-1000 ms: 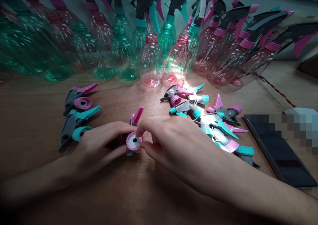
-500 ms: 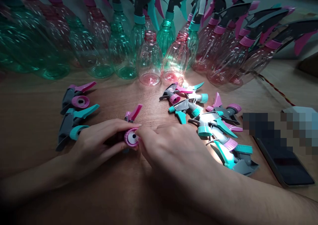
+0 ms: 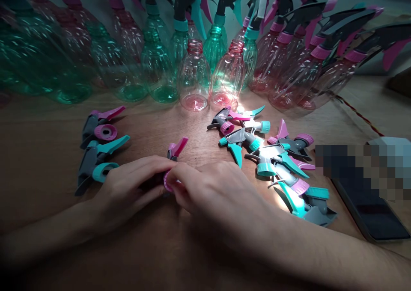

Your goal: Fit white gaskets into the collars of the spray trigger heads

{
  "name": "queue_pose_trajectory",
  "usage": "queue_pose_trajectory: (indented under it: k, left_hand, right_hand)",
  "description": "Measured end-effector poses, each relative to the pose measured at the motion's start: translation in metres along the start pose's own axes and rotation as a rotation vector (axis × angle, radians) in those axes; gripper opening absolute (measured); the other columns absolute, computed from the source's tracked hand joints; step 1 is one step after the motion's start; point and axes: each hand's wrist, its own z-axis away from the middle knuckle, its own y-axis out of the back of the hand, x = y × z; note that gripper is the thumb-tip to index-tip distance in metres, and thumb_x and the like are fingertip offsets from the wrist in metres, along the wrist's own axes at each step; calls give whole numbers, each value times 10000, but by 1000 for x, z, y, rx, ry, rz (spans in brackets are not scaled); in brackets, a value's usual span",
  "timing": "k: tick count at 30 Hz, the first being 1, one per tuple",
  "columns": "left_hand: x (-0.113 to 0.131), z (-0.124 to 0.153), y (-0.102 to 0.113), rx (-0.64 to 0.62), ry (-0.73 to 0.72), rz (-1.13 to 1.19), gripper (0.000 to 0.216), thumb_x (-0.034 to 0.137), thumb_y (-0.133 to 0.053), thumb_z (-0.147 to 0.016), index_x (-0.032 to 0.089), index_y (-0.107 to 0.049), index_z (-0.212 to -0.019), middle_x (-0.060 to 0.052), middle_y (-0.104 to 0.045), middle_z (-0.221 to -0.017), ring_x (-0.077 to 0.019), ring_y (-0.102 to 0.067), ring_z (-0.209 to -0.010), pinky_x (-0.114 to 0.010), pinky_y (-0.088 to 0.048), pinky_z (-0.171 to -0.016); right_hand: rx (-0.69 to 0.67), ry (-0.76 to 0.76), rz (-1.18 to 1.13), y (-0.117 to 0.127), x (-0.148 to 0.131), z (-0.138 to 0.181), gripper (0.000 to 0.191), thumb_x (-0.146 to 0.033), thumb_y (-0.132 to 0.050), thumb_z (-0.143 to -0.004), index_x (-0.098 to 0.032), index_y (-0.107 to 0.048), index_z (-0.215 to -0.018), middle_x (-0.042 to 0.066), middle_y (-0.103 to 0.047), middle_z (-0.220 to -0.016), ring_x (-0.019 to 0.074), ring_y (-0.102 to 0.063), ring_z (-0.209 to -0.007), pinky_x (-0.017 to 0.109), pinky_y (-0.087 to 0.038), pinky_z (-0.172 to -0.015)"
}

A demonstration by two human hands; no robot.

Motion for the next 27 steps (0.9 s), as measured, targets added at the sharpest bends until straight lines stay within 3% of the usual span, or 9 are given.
queue_pose_trajectory:
  k: [8, 14, 19, 24, 27]
  left_hand:
    - [-2, 0, -1, 16, -23, -27, 221, 196, -559, -892, 201, -511, -1107, -11, -649, -980, -128, -627, -844, -215, -484, -728]
    - [-1, 0, -1, -3, -33, -43, 251, 226, -545, -901, 218, -500, -1148, -23, -656, -1012, -158, -636, -913, -234, -499, -766]
    - [-1, 0, 1, -2, -6, -32, 222, 216, -549, -900, 209, -515, -1119, -24, -656, -1019, -147, -635, -895, -226, -491, -759]
    - [1, -2, 2, 31, 40, -9, 176, 247, -540, -907, 201, -537, -1077, -24, -661, -988, -139, -636, -824, -227, -491, -703]
    - [5, -1, 1, 65, 31, -66, 147, 231, -568, -885, 202, -550, -1027, -12, -665, -941, -135, -625, -770, -238, -486, -691]
  right_hand:
    - [50, 8, 116, 3, 6, 1, 111, -267, -537, -872, -200, -621, -900, -47, -518, -590, 91, -431, -485, 246, -254, -483]
    - [40, 61, 160, 9, 3, 6, 129, -214, -524, -871, -204, -526, -742, -63, -457, -548, 88, -385, -460, 269, -211, -478]
    - [44, 32, 107, 7, 4, 4, 124, -221, -504, -885, -205, -549, -771, -55, -518, -580, 85, -392, -471, 256, -226, -488]
    - [80, -16, 7, 2, 7, -2, 159, -250, -519, -888, -196, -645, -969, -47, -595, -607, 67, -391, -427, 232, -267, -480]
    - [46, -75, -89, -1, 7, -4, 164, -286, -537, -884, -208, -664, -954, -36, -652, -678, 63, -437, -438, 223, -300, -487]
